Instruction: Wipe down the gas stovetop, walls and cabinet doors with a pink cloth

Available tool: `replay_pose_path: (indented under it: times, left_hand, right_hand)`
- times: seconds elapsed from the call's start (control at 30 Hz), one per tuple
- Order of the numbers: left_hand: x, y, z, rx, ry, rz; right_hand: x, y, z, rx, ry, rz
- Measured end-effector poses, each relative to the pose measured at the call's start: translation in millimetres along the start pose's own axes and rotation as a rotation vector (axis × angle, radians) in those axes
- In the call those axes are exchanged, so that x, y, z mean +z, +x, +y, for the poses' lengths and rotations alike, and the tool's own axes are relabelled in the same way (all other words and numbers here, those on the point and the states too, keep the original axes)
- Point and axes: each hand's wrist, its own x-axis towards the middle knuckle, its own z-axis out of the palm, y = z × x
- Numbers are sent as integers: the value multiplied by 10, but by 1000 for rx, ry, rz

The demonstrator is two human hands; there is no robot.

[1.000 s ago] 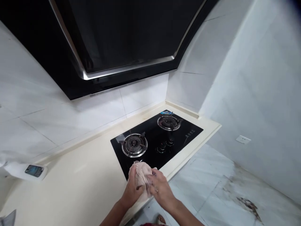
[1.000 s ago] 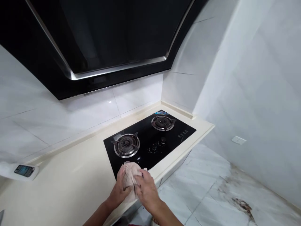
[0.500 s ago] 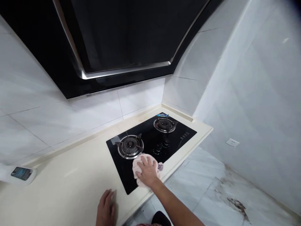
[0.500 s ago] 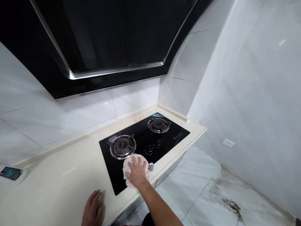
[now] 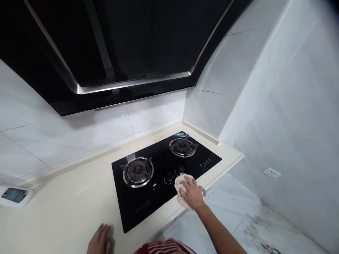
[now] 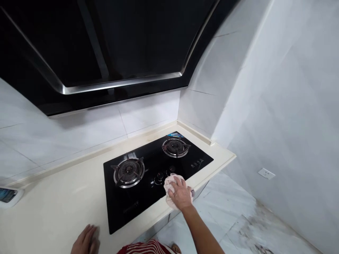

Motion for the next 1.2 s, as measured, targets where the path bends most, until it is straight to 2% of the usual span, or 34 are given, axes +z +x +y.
replay_pose_path:
  times: [0.13,0.27,0.33,0.4,0.47,0.57,0.6,0.7,0.83,0.9,1.07,1.2]
  left_hand:
    - [-30,178,384,-155,113,42]
    - [79,185,763,-313,193,79]
    - [157,123,901,-343,227,129]
    - [215,56,1016,-327,255,174]
    - [244,8,1112,-312,283,189]
    - [252,-22,1203,-378,321,173]
    - [255,-27,1217,-404,330,165]
    - [276,-42,1228,-421,342,150]
    - [307,-66,1255,-427,379,157]
    - [312,-79,1279,-427,401,161]
    - [326,-126,1280,-394,437,172]
    - [355,-165,1243,-382,452,182]
  right_hand:
    - [-72,198,822,130,-13,31]
    - [-248,333,1679,320,17,-7]
    - [-377,448,1976,348,31,-31]
    - [-494,616,2095,310,56,-44]
    - [-544,806,2018,223,120,-2]
    - [-433,1004,1685,107,164,98]
    - [-357,1029,1573,98,140,79]
    - [-110,1023,1364,46,41,-107]
    - [45,1115,1322,-288,179,-269]
    - [41,1280,1292,-396,281,-346]
    - [68,1805,1045,-418,307,-428]
    - [226,2087,662,-488,284,-474]
